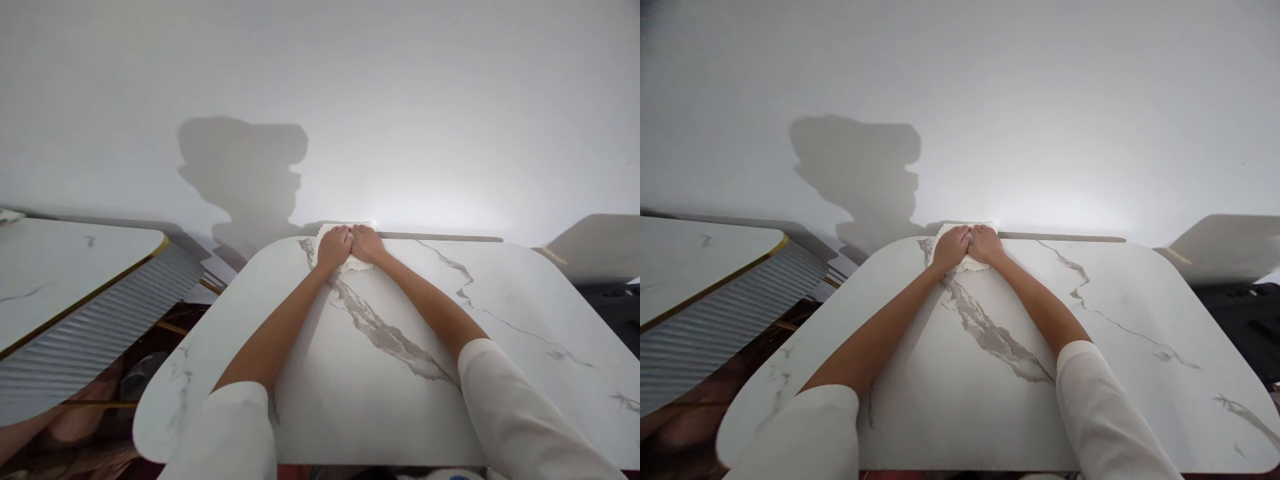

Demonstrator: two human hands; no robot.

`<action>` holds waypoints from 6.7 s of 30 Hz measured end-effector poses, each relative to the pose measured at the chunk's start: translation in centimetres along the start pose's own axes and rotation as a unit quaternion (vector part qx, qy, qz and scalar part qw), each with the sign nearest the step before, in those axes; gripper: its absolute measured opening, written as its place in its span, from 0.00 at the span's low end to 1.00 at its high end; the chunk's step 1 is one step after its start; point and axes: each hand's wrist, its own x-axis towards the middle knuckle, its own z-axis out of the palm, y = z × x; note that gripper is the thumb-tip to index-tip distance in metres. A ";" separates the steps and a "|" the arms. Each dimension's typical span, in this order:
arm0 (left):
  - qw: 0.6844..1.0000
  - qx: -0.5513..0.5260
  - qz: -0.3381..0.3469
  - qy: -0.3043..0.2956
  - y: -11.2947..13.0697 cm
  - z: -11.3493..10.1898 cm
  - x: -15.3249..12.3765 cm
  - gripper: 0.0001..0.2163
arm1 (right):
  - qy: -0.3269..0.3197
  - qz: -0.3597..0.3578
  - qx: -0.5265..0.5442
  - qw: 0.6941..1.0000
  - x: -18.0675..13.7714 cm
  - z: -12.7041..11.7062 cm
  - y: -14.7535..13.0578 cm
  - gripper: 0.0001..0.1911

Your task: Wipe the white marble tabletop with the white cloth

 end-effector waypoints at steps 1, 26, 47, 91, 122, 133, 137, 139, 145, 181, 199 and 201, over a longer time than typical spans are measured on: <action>1.000 -0.007 0.008 -0.004 0.4 0.1 0.2 0.18 | 0.007 0.010 -0.001 1.000 -0.5 -0.2 0.3 0.26; 0.992 -0.069 0.075 -0.076 2.8 -8.3 -16.1 0.24 | 0.052 0.056 0.045 0.996 -16.1 -2.1 -13.2 0.29; 0.994 -0.045 0.038 -0.092 11.2 -7.9 -20.4 0.25 | 0.003 -0.003 0.038 0.999 -23.9 -5.7 -9.6 0.31; 0.979 -0.092 0.169 -0.073 10.2 -1.5 -6.2 0.22 | 0.027 0.146 -0.050 0.988 -15.3 -4.8 -1.1 0.28; 0.984 -0.097 0.084 -0.126 15.6 -8.3 -19.4 0.24 | -0.012 0.022 0.012 1.000 -27.3 -8.0 -5.6 0.30; 0.988 -0.105 0.085 -0.072 10.5 -3.0 -8.6 0.23 | -0.020 0.014 -0.009 1.000 -15.8 -6.2 0.1 0.28; 0.990 -0.096 0.080 -0.061 8.7 -2.0 -5.8 0.23 | -0.014 -0.010 -0.026 1.000 -12.3 -5.3 1.6 0.27; 0.990 -0.094 0.083 -0.059 8.1 -1.6 -4.6 0.23 | -0.014 -0.012 -0.029 0.999 -10.9 -5.0 2.3 0.27; 0.993 -0.055 0.087 -0.065 8.0 0.1 -1.4 0.21 | -0.029 -0.009 -0.030 0.999 -8.1 -4.7 5.0 0.27; 0.978 -0.063 0.133 -0.149 16.7 -8.8 -19.9 0.25 | 0.007 0.081 -0.018 0.997 -29.0 -8.6 -7.3 0.30; 0.958 -0.146 0.175 -0.173 24.8 -5.8 -17.2 0.26 | -0.010 0.097 -0.077 0.992 -33.5 -11.3 0.1 0.30; 0.958 -0.139 0.173 -0.182 24.7 -4.7 -15.1 0.27 | -0.011 0.097 -0.084 0.992 -32.0 -11.2 1.7 0.30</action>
